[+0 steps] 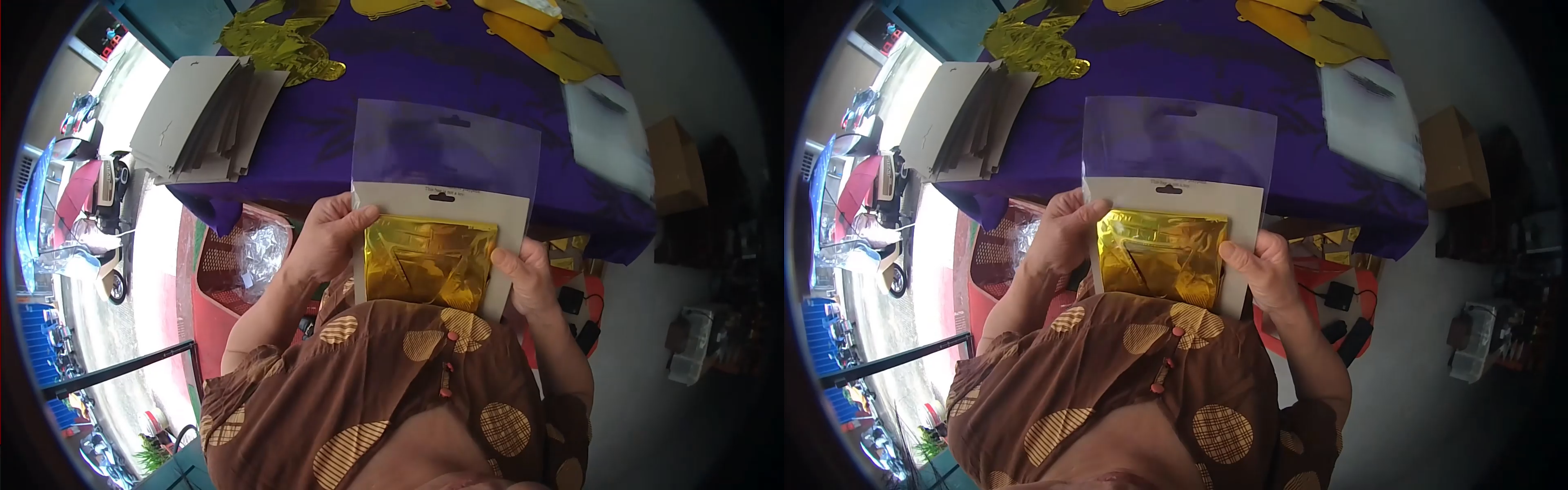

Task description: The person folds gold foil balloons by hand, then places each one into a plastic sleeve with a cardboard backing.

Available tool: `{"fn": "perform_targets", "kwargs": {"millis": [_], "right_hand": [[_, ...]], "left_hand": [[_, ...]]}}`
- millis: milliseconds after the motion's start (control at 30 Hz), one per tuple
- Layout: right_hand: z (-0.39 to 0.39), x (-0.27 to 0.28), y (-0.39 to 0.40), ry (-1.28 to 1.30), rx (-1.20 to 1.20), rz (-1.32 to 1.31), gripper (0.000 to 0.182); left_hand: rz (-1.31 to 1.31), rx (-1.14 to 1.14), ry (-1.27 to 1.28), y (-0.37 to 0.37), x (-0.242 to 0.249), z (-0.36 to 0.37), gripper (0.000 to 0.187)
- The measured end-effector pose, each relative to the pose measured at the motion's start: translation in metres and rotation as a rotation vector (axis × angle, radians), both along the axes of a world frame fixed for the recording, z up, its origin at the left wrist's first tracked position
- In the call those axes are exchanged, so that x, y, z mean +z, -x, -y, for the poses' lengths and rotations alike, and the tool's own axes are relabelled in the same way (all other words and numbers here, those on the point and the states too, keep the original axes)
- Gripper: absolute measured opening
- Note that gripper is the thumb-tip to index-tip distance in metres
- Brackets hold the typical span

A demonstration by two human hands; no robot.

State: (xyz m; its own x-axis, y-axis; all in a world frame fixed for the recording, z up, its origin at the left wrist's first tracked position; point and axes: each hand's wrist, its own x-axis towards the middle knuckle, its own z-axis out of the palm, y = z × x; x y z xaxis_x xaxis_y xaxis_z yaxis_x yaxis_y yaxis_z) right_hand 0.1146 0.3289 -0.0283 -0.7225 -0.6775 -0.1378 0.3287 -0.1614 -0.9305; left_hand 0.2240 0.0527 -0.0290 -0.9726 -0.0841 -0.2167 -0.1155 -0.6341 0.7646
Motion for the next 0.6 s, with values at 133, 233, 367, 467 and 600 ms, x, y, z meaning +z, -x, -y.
{"fn": "perform_targets", "kwargs": {"millis": [133,233,367,467,600], "right_hand": [[-0.001,-0.004,0.000,0.015,-0.036,0.002,0.020],[-0.002,0.000,-0.003,-0.037,-0.019,-0.026,0.021],[-0.005,0.004,-0.007,-0.049,-0.014,-0.060,0.021],[-0.015,-0.001,-0.010,-0.117,0.062,-0.097,0.021],[-0.029,-0.014,-0.015,-0.179,0.192,-0.080,0.020]], "left_hand": [[0.005,0.035,-0.031,-0.011,-0.007,-0.009,0.026],[0.004,0.048,-0.014,-0.019,-0.016,-0.013,0.025],[0.014,0.053,-0.016,-0.029,-0.015,-0.017,0.026],[0.045,0.016,-0.041,-0.036,-0.013,-0.018,0.028],[0.065,-0.034,0.001,-0.042,-0.009,-0.019,0.030]]}}
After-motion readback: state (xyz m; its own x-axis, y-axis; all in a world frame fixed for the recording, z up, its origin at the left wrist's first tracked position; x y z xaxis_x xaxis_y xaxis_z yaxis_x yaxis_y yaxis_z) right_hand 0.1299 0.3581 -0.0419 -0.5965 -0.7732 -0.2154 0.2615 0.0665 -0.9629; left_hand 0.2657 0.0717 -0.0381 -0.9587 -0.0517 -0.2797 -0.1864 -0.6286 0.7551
